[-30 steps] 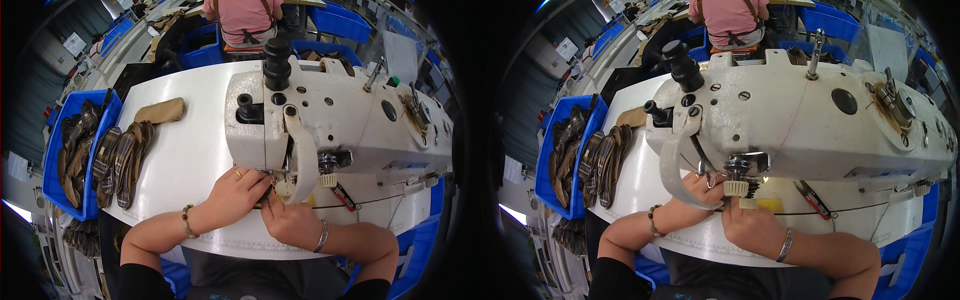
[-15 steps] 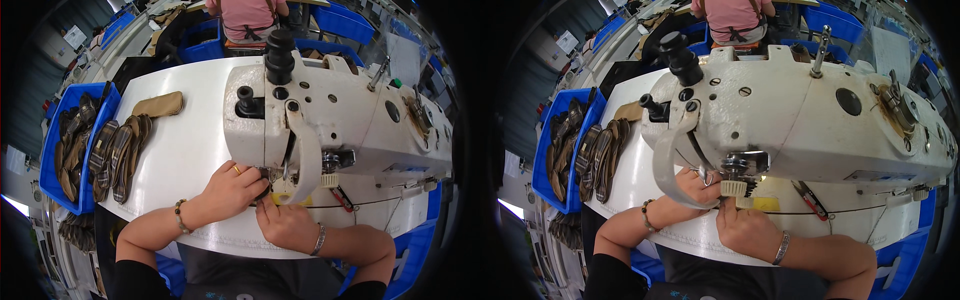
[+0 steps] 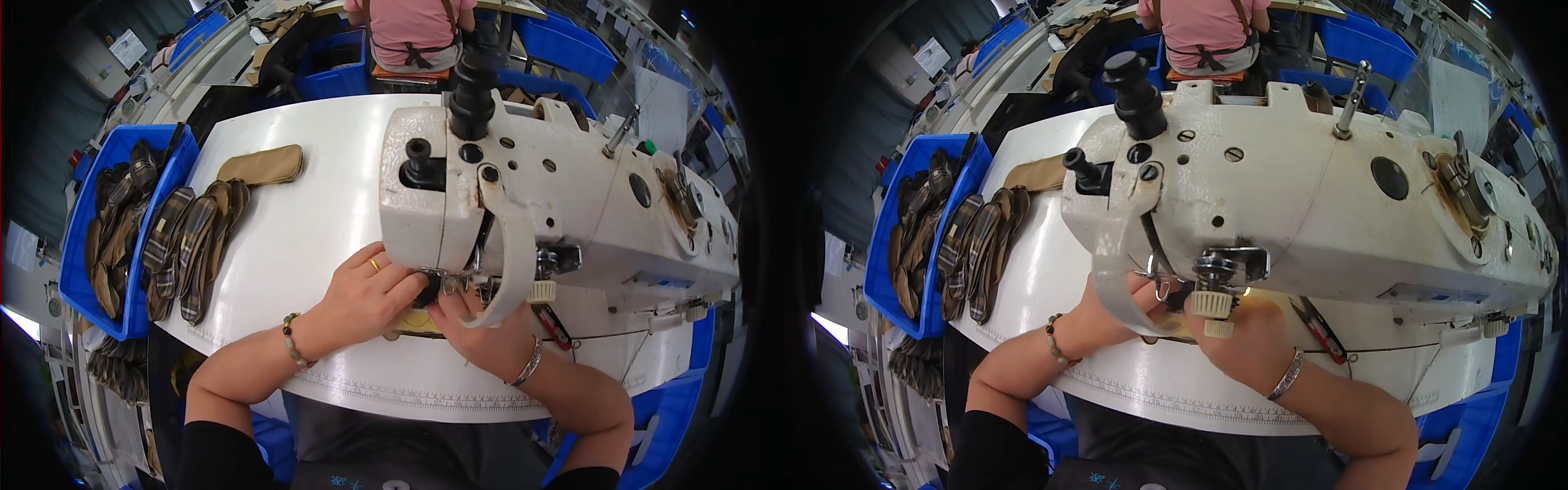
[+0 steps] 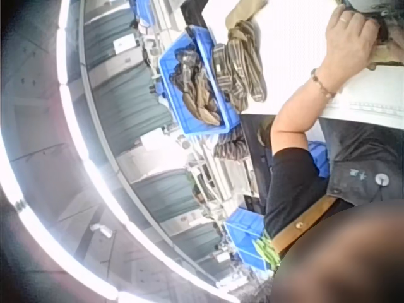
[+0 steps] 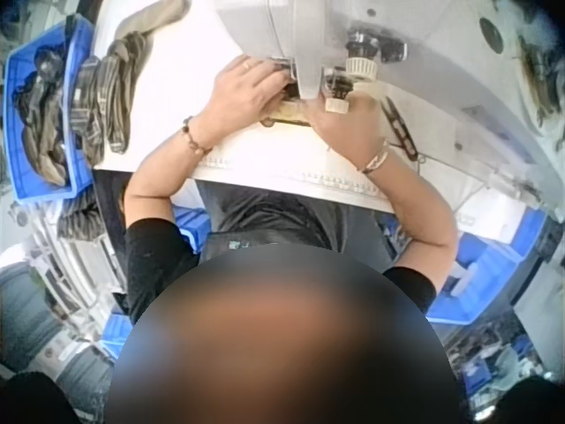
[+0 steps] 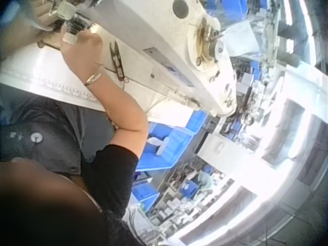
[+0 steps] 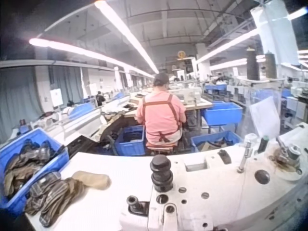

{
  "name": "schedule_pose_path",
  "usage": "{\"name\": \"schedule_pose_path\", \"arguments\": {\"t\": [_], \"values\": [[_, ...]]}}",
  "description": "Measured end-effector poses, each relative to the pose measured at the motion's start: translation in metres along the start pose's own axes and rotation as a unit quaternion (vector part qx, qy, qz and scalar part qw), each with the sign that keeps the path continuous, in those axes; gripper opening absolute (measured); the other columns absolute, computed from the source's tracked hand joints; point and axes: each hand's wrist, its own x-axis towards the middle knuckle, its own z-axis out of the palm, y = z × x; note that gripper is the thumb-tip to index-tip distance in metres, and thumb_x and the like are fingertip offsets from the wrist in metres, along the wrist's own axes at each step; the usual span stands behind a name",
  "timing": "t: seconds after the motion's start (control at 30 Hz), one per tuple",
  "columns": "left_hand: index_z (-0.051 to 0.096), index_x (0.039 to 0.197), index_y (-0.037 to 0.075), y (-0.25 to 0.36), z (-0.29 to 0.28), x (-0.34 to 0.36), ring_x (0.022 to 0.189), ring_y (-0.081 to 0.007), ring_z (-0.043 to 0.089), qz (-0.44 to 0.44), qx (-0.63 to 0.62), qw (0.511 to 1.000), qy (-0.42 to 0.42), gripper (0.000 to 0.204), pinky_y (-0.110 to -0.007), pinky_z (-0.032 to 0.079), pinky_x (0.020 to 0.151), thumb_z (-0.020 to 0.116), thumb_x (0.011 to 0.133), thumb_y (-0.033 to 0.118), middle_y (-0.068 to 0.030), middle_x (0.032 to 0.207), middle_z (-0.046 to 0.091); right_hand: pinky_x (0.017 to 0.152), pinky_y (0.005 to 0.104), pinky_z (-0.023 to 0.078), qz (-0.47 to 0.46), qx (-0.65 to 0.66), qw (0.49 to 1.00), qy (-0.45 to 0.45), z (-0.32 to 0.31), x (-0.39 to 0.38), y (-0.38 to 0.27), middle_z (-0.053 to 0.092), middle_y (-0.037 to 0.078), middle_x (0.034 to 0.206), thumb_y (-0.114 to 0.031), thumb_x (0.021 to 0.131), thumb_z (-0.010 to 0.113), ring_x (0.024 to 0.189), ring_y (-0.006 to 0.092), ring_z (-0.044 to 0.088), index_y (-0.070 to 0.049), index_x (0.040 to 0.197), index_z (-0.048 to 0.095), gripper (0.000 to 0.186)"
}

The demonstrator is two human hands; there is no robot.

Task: Using an industrial sewing machine to stitch plaid fabric components onto shoe soles.

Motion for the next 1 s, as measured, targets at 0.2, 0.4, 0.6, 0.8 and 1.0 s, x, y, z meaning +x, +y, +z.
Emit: {"name": "schedule_pose_path", "arguments": {"t": [0.2,0.4,0.6,0.8,1.0], "values": [[0.064,0.085,0.011,-0.003,0.009,0.002,0.074,-0.017,0.061,0.023,0.031,0.998,0.055,0.022,-0.034,0.055,0.086,0.072,0.065,0.011,-0.0006,0.081,0.059,0.049,0.0353,0.05,0.041,0.06,0.995,0.066,0.026,0.002,0.01,0.07,0.005,0.074,-0.016,0.082,0.064,0.063,0.0214,0.069,-0.012,0.099,0.073,0.02],[0.061,0.079,0.011,-0.002,0.01,0.007,0.067,-0.0166,0.059,-0.007,0.0,0.995,0.097,0.018,-0.032,0.057,0.078,0.071,0.064,0.008,-0.0003,0.073,0.057,0.056,0.0395,0.053,0.026,0.003,0.995,-0.097,0.027,-0.002,0.007,0.071,0.005,0.083,-0.014,0.084,0.058,0.069,0.0233,0.069,-0.006,0.11,0.069,0.03],[0.06,0.078,0.012,-0.008,0.003,0.007,0.065,-0.0166,0.059,0.014,0.052,0.993,0.104,0.024,-0.03,0.056,0.072,0.075,0.06,0.013,0.0001,0.074,0.057,0.064,0.0388,0.055,0.058,-0.021,0.991,-0.115,0.026,-0.003,0.007,0.071,0.006,0.092,-0.015,0.084,0.058,0.077,0.0221,0.07,-0.005,0.113,0.068,0.033],[0.061,0.078,0.012,-0.004,-0.024,-0.005,0.068,-0.0174,0.061,-0.156,0.04,0.987,-0.003,0.039,-0.03,0.052,0.063,0.085,0.063,0.039,-0.0006,0.075,0.06,0.065,0.0376,0.056,0.033,-0.062,0.996,-0.05,0.021,0.001,0.012,0.072,0.004,0.092,-0.017,0.085,0.059,0.078,0.0197,0.071,-0.008,0.106,0.069,0.026],[0.068,0.085,0.009,-0.011,-0.012,-0.003,0.084,-0.0222,0.069,-0.062,-0.077,0.991,0.087,0.04,-0.032,0.054,0.075,0.082,0.074,0.044,-0.0035,0.089,0.07,0.067,0.0399,0.056,0.049,-0.029,0.998,-0.023,0.026,-0.001,0.011,0.072,0.004,0.092,-0.019,0.085,0.058,0.079,0.022,0.071,-0.009,0.107,0.069,0.026]]}}
